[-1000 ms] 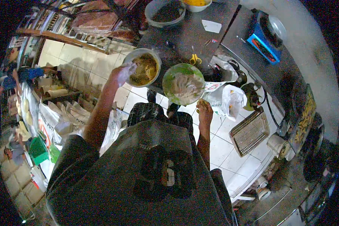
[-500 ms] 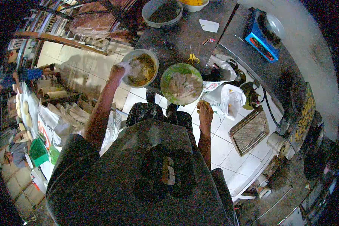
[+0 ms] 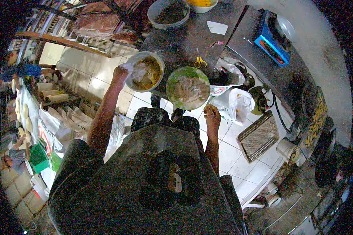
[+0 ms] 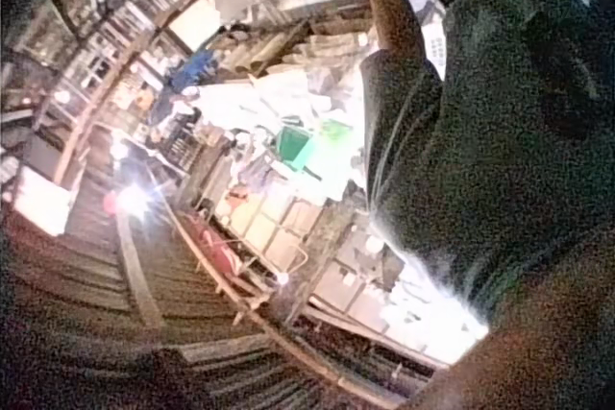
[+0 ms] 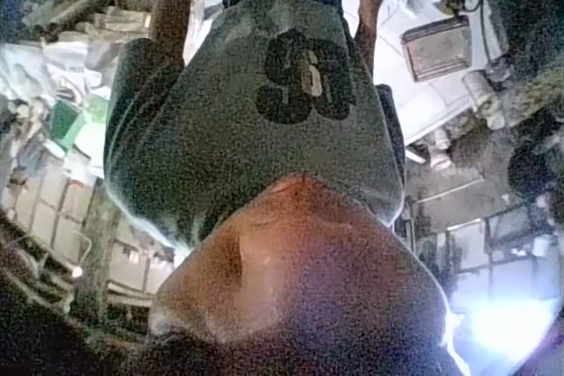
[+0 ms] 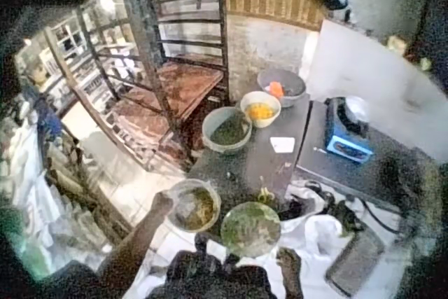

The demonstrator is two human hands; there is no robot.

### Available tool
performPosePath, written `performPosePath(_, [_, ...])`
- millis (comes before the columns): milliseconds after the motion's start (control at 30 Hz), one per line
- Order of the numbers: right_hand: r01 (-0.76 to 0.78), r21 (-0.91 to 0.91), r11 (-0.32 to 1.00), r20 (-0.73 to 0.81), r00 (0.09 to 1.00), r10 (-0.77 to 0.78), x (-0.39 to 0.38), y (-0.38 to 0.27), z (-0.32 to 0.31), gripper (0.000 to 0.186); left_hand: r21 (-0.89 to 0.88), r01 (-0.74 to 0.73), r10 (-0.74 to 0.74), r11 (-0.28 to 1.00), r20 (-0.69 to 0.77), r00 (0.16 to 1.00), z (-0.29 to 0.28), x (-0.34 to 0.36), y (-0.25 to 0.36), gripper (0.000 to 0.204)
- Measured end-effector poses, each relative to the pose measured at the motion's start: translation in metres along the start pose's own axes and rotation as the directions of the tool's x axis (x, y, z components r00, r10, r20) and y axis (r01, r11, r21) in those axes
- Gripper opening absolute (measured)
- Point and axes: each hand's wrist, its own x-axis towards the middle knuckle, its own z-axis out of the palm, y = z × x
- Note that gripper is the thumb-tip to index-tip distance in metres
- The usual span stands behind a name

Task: Knead dough in a bowl and mix in additional flour.

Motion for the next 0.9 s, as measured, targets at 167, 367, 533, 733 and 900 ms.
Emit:
performPosePath(167, [0.009,0.034,0.999,-0.025,1.000,-0.009,-0.001,-0.001,0.003,0.024,-0.189,-0.076,0.099,0.979,0.116,0.988,-0.001,0.004,-0.002,0.036])
performPosePath(367, [0.038,-0.010,0.999,-0.032,0.999,-0.038,-0.001,0.000,0.006,0.023,-0.198,-0.062,0.097,0.978,0.172,0.980,-0.002,0.005,0.003,0.034])
performPosePath(533, [0.035,0.003,0.999,-0.007,0.999,-0.035,-0.001,-0.002,0.006,0.023,-0.683,0.061,0.184,0.728,0.280,0.942,0.027,-0.021,0.013,0.032])
performPosePath(733, [0.024,0.000,1.000,0.017,1.000,-0.024,-0.006,-0.008,0.002,0.027,-0.740,0.201,0.495,0.642,0.600,0.629,0.136,-0.064,0.025,0.036])
performPosePath(900, [0.053,-0.103,0.993,-0.032,0.998,-0.057,-0.006,-0.016,-0.002,0.026,0.588,-0.711,0.702,0.385,0.314,0.639,0.204,-0.121,0.053,0.048])
